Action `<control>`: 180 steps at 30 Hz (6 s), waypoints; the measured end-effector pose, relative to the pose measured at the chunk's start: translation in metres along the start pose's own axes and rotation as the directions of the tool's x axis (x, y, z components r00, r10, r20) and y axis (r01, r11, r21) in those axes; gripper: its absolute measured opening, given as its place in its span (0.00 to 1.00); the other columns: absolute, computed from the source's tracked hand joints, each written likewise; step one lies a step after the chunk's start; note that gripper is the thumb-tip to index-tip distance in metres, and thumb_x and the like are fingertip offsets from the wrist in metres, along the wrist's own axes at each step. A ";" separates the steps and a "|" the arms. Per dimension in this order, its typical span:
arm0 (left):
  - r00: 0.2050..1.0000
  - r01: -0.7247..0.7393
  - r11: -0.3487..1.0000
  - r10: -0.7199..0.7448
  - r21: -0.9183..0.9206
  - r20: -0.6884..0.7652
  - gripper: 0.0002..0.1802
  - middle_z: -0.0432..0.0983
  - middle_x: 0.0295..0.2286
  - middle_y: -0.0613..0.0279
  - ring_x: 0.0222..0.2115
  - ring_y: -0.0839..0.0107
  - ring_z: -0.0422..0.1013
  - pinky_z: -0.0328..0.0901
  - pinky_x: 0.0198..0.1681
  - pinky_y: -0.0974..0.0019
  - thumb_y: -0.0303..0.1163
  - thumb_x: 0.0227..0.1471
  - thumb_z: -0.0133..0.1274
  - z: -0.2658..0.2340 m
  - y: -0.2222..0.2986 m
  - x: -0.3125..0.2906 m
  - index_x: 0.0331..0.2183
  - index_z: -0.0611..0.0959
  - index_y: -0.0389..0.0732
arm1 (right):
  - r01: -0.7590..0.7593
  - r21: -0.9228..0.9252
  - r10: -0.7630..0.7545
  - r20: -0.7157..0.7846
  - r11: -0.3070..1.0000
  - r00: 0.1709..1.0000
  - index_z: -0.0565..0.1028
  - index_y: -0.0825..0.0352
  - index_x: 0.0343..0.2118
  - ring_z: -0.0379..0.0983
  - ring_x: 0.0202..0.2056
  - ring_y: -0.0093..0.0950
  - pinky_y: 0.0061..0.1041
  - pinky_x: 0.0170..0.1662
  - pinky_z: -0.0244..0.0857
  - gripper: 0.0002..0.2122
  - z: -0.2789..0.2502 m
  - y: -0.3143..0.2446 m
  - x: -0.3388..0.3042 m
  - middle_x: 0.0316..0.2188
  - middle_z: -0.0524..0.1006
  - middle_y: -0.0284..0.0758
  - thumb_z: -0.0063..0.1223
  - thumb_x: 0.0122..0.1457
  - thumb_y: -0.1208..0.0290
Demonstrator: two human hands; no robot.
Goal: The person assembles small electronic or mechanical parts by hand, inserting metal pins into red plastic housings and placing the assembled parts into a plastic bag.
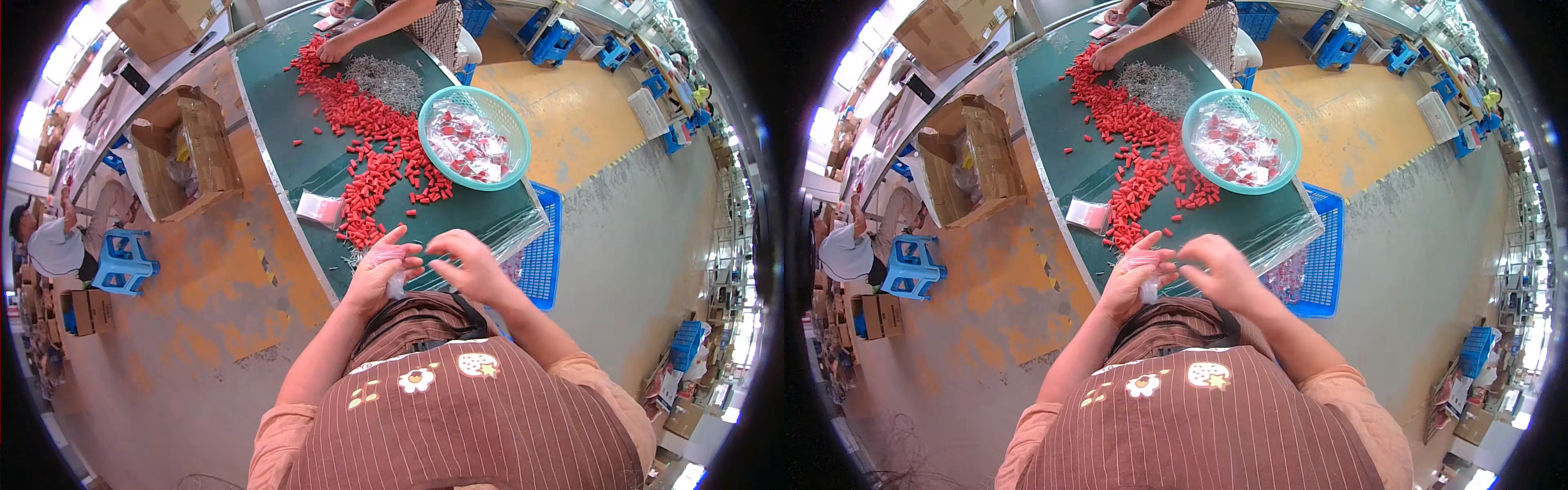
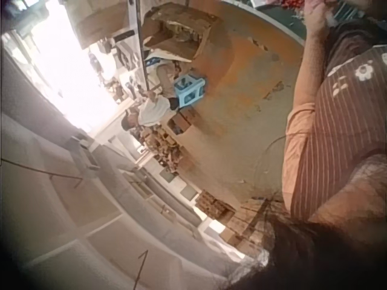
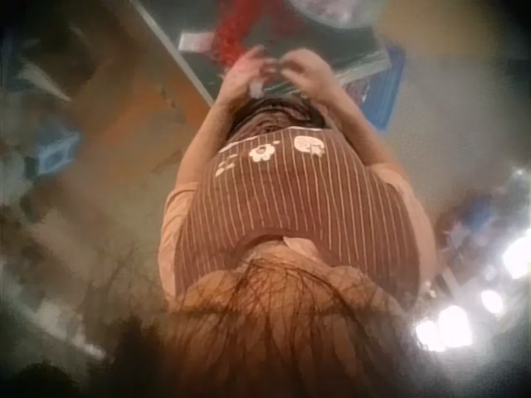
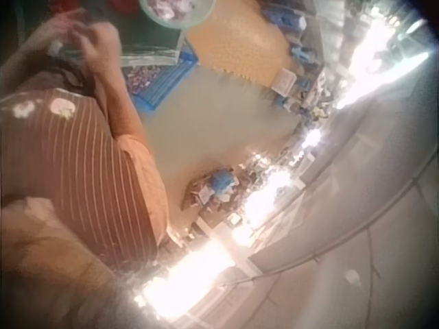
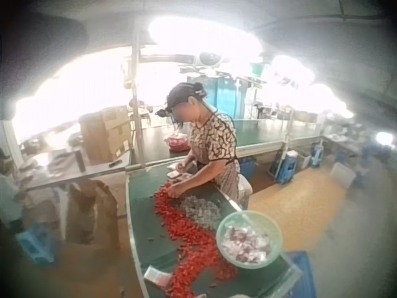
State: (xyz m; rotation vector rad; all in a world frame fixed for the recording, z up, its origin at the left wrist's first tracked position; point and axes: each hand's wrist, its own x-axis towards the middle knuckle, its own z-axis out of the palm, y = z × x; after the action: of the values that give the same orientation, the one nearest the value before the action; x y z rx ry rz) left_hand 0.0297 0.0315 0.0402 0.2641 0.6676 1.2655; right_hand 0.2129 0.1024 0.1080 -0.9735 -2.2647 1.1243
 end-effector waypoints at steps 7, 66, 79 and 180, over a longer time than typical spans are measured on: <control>0.983 -0.157 0.914 0.181 0.374 -0.029 0.29 0.71 0.43 0.56 0.39 0.72 0.71 0.69 0.41 0.68 0.29 0.57 0.47 0.001 -0.002 -0.006 0.57 0.57 0.38 | 0.127 -0.162 -0.140 -0.071 0.979 0.988 0.74 0.67 0.34 0.67 0.43 0.40 0.34 0.45 0.62 0.11 0.035 -0.006 0.016 0.39 0.71 0.41 0.58 0.45 0.72; 0.938 -0.036 0.571 0.303 0.820 -0.169 0.08 0.74 0.21 0.70 0.24 0.83 0.66 0.62 0.29 0.76 0.29 0.47 0.55 0.003 0.013 -0.014 0.30 0.82 0.35 | -0.459 0.583 0.307 0.345 0.671 0.887 0.73 0.71 0.30 0.67 0.25 0.17 0.18 0.29 0.62 0.05 0.039 0.038 0.023 0.23 0.73 0.29 0.52 0.53 0.74; 0.948 0.097 0.652 0.169 0.752 -0.269 0.05 0.74 0.22 0.70 0.23 0.82 0.66 0.62 0.27 0.76 0.26 0.44 0.59 0.002 0.016 -0.013 0.26 0.81 0.35 | -0.499 0.525 0.293 0.427 0.690 0.855 0.73 0.70 0.30 0.67 0.26 0.17 0.19 0.30 0.63 0.06 0.032 0.031 0.030 0.24 0.73 0.29 0.53 0.52 0.72; 0.698 0.182 0.544 0.516 0.819 -0.497 0.07 0.73 0.19 0.66 0.22 0.80 0.67 0.63 0.27 0.73 0.29 0.44 0.56 -0.047 -0.007 -0.029 0.25 0.79 0.35 | 0.156 -0.574 0.061 0.340 0.804 0.938 0.72 0.67 0.24 0.74 0.30 0.41 0.37 0.34 0.69 0.04 0.097 0.109 0.056 0.27 0.74 0.43 0.49 0.45 0.74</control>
State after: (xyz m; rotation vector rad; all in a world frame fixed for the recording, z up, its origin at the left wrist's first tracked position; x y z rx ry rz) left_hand 0.0031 -0.0057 0.0087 0.6677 2.0051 1.1364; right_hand 0.1579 0.1411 -0.0332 -0.9788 -3.0164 0.5779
